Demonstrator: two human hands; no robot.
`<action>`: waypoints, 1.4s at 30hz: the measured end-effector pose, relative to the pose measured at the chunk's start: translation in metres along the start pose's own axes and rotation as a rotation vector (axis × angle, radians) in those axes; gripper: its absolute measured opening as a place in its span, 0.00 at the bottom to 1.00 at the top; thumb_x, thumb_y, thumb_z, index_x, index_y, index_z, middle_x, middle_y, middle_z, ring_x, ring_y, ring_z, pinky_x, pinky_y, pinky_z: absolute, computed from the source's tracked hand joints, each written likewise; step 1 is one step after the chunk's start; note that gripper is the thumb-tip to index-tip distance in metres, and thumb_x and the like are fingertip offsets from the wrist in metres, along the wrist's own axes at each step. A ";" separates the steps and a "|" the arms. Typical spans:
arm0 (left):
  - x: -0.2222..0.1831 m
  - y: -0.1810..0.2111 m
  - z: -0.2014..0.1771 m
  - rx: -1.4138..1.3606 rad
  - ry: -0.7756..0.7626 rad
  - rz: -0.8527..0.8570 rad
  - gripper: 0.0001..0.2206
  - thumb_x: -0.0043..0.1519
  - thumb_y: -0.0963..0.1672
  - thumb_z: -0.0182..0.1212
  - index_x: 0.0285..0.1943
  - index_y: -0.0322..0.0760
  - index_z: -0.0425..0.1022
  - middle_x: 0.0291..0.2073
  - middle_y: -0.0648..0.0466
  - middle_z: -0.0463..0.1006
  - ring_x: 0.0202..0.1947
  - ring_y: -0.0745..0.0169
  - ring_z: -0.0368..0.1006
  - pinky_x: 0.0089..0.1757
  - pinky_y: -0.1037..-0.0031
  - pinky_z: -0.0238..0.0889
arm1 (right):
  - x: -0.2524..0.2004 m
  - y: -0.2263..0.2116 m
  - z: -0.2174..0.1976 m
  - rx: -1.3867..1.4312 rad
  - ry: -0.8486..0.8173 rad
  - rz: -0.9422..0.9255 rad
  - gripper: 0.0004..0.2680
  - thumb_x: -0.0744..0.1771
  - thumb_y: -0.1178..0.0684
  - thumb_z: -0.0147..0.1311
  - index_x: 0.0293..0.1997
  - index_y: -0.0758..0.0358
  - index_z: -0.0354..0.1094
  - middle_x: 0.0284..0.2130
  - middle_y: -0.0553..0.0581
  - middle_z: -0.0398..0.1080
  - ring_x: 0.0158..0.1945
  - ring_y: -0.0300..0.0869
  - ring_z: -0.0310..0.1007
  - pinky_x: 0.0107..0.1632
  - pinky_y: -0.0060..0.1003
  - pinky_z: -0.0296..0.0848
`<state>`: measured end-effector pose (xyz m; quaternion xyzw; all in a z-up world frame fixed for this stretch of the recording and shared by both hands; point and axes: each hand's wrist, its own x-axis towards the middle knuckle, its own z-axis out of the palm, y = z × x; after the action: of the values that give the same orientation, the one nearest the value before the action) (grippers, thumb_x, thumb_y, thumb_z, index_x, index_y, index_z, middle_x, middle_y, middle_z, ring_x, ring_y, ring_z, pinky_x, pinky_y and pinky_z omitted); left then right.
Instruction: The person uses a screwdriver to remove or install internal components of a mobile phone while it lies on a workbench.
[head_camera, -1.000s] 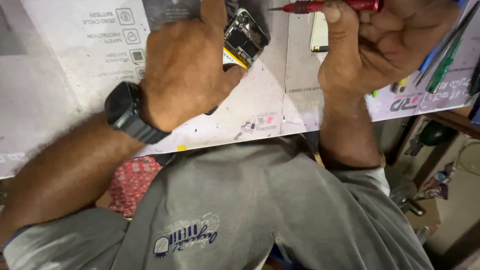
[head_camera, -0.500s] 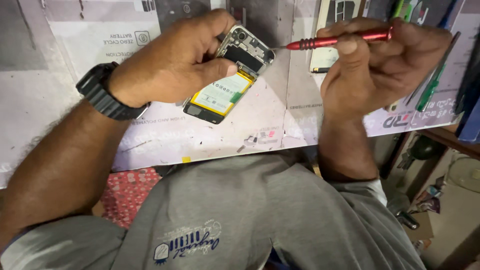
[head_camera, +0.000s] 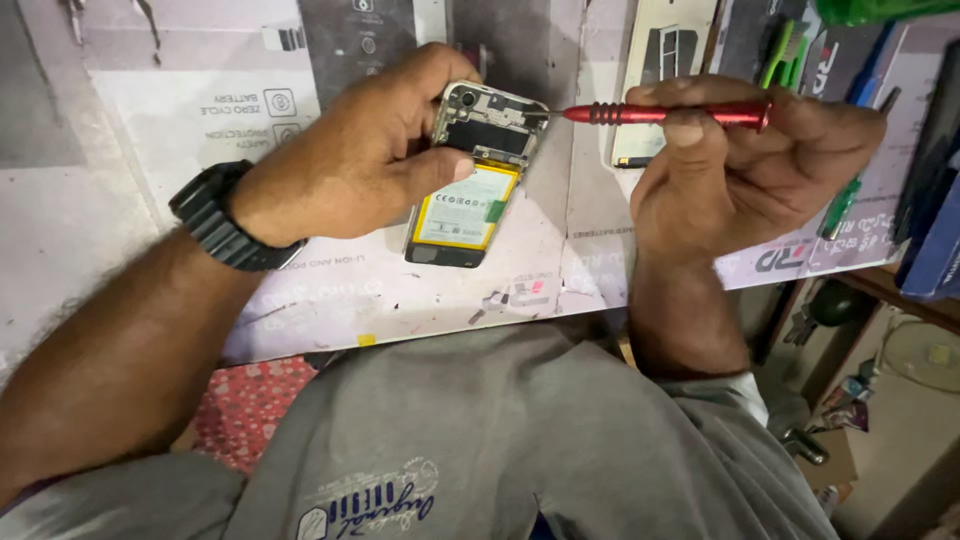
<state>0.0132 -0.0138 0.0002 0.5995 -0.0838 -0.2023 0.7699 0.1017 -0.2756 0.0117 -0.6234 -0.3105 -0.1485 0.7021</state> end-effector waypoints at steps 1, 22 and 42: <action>-0.001 0.001 -0.001 0.059 0.015 -0.021 0.15 0.68 0.35 0.56 0.60 0.32 0.59 0.44 0.55 0.76 0.46 0.75 0.74 0.44 0.79 0.70 | 0.001 0.001 -0.001 -0.012 -0.011 -0.016 0.14 0.67 0.69 0.59 0.53 0.64 0.56 0.30 0.64 0.71 0.34 0.46 0.81 0.38 0.41 0.85; 0.002 0.008 -0.005 0.207 -0.027 -0.046 0.16 0.65 0.37 0.61 0.60 0.34 0.63 0.35 0.56 0.79 0.36 0.75 0.74 0.36 0.77 0.69 | -0.002 -0.001 0.002 -0.059 0.056 0.060 0.15 0.66 0.70 0.60 0.50 0.66 0.55 0.32 0.65 0.73 0.37 0.48 0.82 0.36 0.39 0.85; 0.002 0.009 -0.003 0.223 0.016 -0.096 0.15 0.65 0.37 0.61 0.58 0.34 0.64 0.38 0.55 0.80 0.39 0.74 0.77 0.38 0.77 0.71 | -0.005 0.008 0.002 -0.150 -0.123 -0.151 0.18 0.65 0.74 0.55 0.57 0.70 0.53 0.36 0.76 0.69 0.34 0.54 0.81 0.31 0.39 0.81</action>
<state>0.0182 -0.0103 0.0082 0.6863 -0.0710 -0.2238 0.6884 0.1019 -0.2731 0.0020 -0.6569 -0.3873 -0.1853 0.6197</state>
